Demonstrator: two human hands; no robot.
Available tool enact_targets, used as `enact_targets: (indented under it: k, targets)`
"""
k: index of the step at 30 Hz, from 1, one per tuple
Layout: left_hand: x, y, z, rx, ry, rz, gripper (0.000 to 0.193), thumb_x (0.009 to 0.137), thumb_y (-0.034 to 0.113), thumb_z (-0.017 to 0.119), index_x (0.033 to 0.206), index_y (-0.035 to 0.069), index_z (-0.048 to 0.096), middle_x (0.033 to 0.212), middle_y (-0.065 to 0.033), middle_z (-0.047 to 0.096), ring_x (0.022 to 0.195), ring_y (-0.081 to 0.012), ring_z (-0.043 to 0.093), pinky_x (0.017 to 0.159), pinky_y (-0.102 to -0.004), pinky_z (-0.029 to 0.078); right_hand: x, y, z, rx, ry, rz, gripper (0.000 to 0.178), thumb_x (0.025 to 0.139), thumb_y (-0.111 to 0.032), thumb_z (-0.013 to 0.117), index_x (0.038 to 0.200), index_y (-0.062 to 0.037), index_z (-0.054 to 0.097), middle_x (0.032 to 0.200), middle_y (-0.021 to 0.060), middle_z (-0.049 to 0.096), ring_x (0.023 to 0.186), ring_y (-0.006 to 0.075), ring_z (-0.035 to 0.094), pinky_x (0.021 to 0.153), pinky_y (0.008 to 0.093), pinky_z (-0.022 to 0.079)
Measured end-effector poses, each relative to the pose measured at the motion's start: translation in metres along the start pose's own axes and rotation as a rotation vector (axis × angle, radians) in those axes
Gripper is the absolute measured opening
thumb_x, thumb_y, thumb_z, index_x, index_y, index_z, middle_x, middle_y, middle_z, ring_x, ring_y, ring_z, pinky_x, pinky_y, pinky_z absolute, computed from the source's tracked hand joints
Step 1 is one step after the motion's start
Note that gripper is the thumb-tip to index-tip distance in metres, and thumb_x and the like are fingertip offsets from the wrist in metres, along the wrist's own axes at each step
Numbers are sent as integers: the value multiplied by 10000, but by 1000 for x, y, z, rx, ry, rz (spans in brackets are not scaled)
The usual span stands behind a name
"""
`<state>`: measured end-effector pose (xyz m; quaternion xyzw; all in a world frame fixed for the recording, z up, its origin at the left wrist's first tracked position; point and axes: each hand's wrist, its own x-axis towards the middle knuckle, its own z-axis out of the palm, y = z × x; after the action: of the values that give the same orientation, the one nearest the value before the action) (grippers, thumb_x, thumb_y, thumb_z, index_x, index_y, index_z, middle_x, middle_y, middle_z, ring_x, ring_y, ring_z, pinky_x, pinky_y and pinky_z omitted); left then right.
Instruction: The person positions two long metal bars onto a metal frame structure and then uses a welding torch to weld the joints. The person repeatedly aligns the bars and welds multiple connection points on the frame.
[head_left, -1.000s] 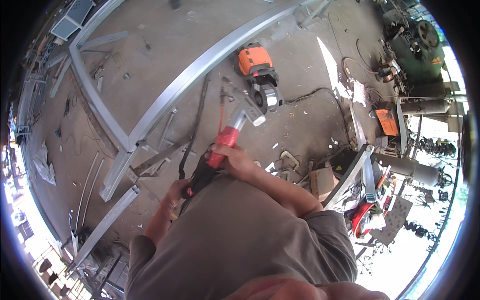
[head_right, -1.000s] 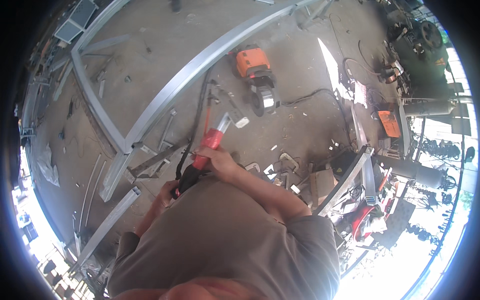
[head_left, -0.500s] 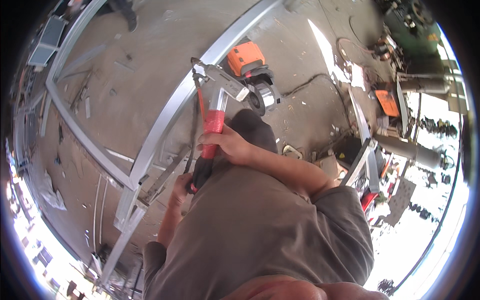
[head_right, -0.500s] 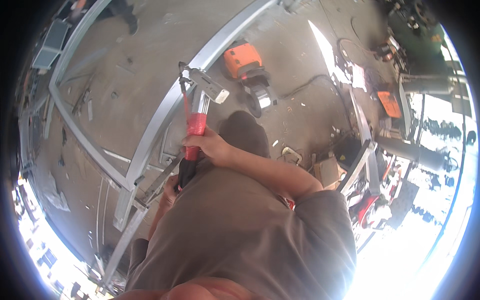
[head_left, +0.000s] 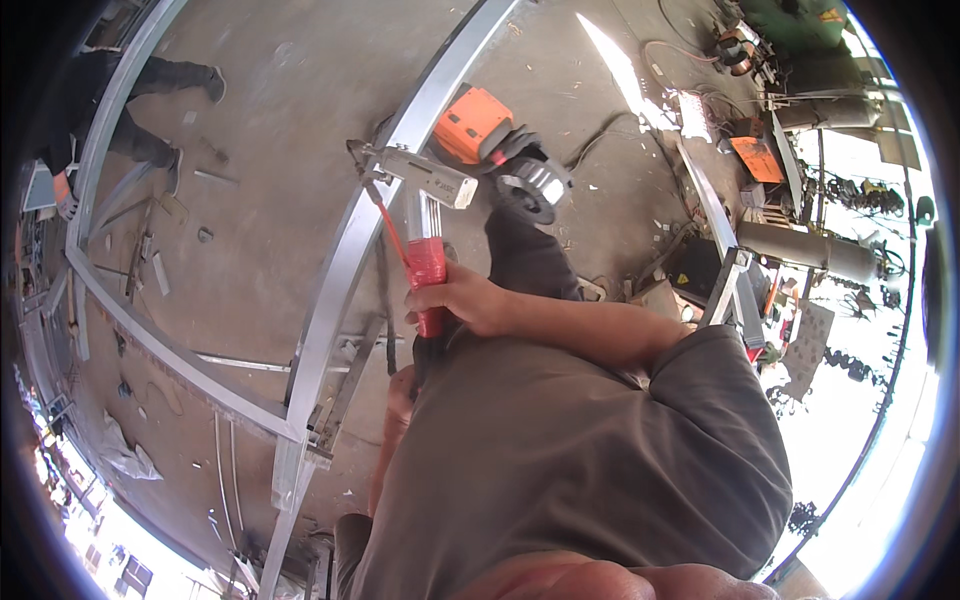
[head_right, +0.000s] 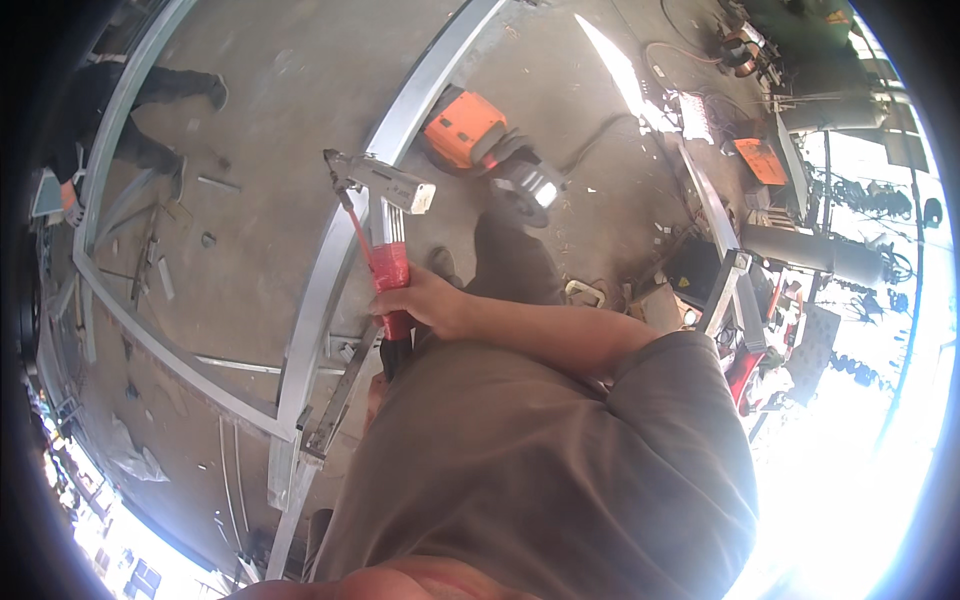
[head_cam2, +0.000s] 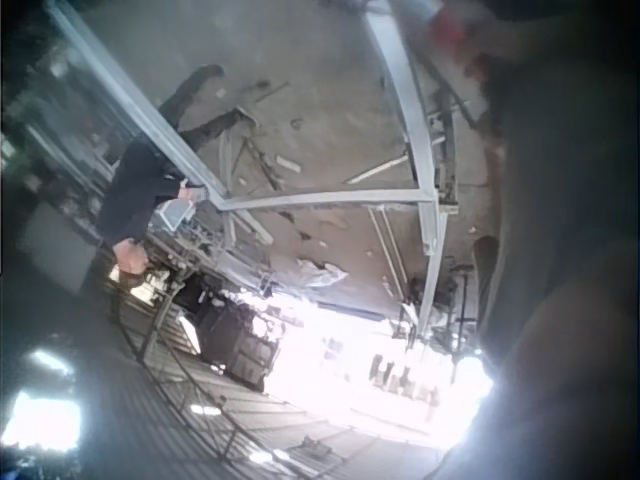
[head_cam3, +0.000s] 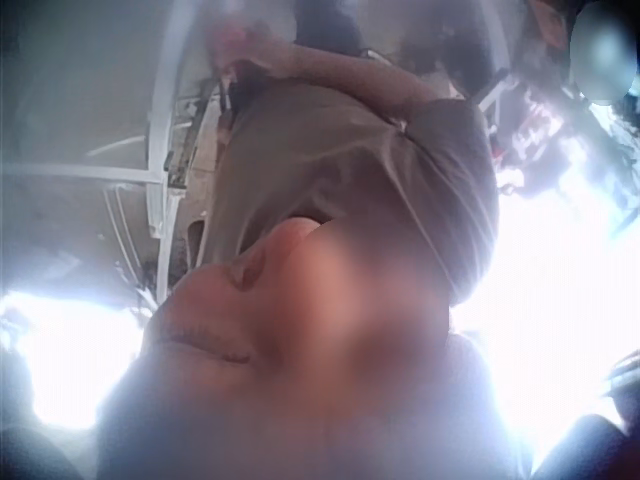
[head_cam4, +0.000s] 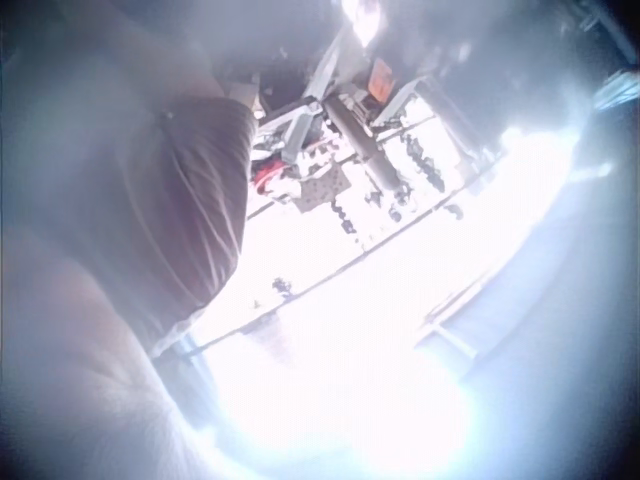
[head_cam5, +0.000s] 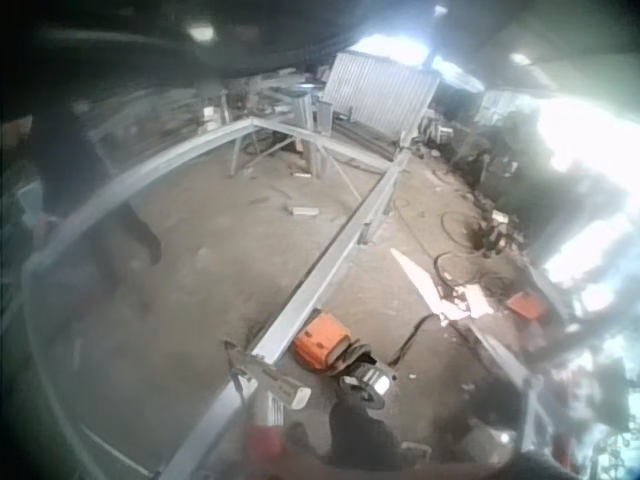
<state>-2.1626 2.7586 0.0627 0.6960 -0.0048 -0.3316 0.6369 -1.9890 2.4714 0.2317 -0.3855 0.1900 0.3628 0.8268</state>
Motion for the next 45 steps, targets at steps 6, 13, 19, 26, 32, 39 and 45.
enact_targets:
  k: [6,13,19,26,32,39,45]
  targets:
    - [7,0,3,94,61,-61,346,939,297,690,1140,17,707,945,-131,721,865,-318,710,758,-419,525,20,-10,-2,32,52,49,403,888,-57,766,1226,-57,546,1006,70,639,913,213,707,805,390,581]
    - [-2,-3,29,49,161,30,332,969,336,666,1092,28,697,902,-101,690,810,-279,672,717,-383,499,20,-5,-9,-16,-19,68,438,908,-79,738,1287,-63,518,1072,85,664,1004,245,722,849,395,597]
    - [-7,26,107,-44,309,-144,378,1042,392,620,902,43,656,792,-24,648,733,-142,604,635,-314,435,-36,-11,-44,-62,-74,15,330,919,-114,744,1193,-61,568,988,78,663,884,210,710,794,385,578]
    - [-10,28,233,-376,475,-293,449,1089,425,572,864,51,680,756,28,606,738,-66,545,675,-265,423,-130,-15,-121,-19,-86,-58,415,1019,-271,712,1313,-18,563,1119,136,690,920,284,737,799,415,613]
    - [-50,67,279,-275,378,-192,503,1099,460,550,952,4,704,860,-21,670,831,-114,581,775,-289,471,-176,-17,-149,-88,-166,-67,479,1021,-244,667,1400,11,523,1168,160,693,970,313,753,840,440,635]
    - [-130,73,267,100,487,91,443,1093,395,543,958,6,708,759,-121,646,740,-215,653,713,-372,520,-211,-27,-87,-12,-84,-506,483,921,-199,709,1358,-70,550,1165,106,669,988,238,668,816,425,588]
    - [-231,32,230,5,503,310,423,1074,419,594,1025,16,716,825,-132,658,784,-248,691,702,-391,531,-225,41,17,1,-447,-649,627,871,-102,731,1425,12,459,1198,84,588,916,130,562,786,264,516]
